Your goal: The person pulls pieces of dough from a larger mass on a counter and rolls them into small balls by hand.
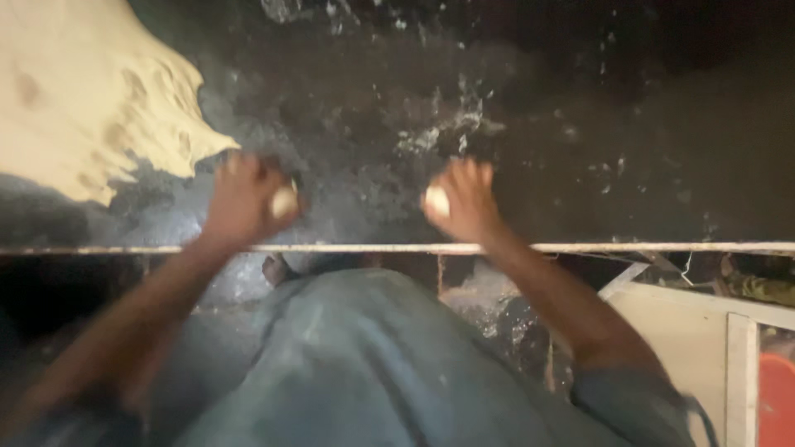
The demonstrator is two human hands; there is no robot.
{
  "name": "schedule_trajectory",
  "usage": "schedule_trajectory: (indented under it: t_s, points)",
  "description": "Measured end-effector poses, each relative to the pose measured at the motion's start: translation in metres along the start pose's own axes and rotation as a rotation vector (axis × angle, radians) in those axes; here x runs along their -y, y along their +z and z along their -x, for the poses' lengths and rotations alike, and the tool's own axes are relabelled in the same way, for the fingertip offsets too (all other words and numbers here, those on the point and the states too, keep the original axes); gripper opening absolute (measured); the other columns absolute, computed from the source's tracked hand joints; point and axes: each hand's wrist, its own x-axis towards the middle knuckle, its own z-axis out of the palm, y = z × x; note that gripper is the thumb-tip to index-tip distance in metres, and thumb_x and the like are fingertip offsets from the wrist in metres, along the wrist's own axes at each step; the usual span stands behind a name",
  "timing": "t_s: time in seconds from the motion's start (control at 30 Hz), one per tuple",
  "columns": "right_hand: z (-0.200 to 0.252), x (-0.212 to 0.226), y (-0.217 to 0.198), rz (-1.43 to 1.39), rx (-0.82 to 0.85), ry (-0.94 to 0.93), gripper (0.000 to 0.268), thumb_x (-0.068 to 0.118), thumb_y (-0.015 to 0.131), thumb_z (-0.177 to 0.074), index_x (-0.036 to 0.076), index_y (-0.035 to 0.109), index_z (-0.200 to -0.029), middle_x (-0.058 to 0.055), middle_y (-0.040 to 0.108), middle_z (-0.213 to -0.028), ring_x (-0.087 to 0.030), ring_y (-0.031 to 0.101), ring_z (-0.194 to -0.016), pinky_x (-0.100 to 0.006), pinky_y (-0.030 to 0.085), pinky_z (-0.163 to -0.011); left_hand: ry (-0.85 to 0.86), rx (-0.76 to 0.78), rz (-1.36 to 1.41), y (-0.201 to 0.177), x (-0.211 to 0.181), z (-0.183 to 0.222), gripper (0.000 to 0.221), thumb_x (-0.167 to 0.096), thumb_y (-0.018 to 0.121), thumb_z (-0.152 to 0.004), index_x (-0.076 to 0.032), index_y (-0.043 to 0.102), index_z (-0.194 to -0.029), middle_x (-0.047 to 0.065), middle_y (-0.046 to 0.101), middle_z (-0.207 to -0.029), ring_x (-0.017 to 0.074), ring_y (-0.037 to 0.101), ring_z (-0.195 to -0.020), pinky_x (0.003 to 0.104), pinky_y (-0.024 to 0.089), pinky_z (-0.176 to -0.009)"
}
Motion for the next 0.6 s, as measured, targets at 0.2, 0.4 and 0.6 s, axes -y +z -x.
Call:
schedule_trajectory:
  t_s: [0.2, 0.4, 0.6]
  points:
    - [-0.070, 0.048, 0.059, -0.324, -0.261, 0.267, 0.029, 0.023, 0.083, -0.092, 0.010, 0.057, -0.088, -0.009, 0.057, -0.101, -0.032, 0.054, -0.101, -0.047, 0.042, -0.090, -0.296, -0.117, 0.262, 0.031, -0.052, -0.050, 0.036, -0.041, 0.082, -0.090, -0.007, 0.071, -0.090, 0.015, 0.062, -0.094, 0.0371, 0.057, -0.096, 0.050, 0.043, -0.084]
    - [0.009, 0.082, 0.019, -0.592, -0.132, 0.414, 0.030, 0.002, 0.079, -0.089, 0.005, 0.064, -0.114, -0.014, 0.063, -0.119, -0.031, 0.066, -0.113, -0.038, 0.052, -0.099, -0.273, -0.500, 0.488, 0.008, -0.064, 0.003, 0.022, -0.020, 0.072, -0.101, -0.002, 0.065, -0.109, 0.019, 0.063, -0.107, 0.0342, 0.058, -0.102, 0.044, 0.045, -0.090]
    - [-0.023, 0.129, 0.000, -0.995, -0.032, 0.308, 0.047, -0.002, 0.072, -0.086, 0.003, 0.054, -0.128, -0.018, 0.059, -0.122, -0.034, 0.061, -0.113, -0.038, 0.050, -0.100, -0.512, 0.356, 1.349, 0.019, -0.085, -0.003, 0.032, -0.029, 0.066, -0.101, 0.000, 0.071, -0.113, 0.008, 0.071, -0.090, 0.0118, 0.065, -0.074, 0.029, 0.052, -0.065]
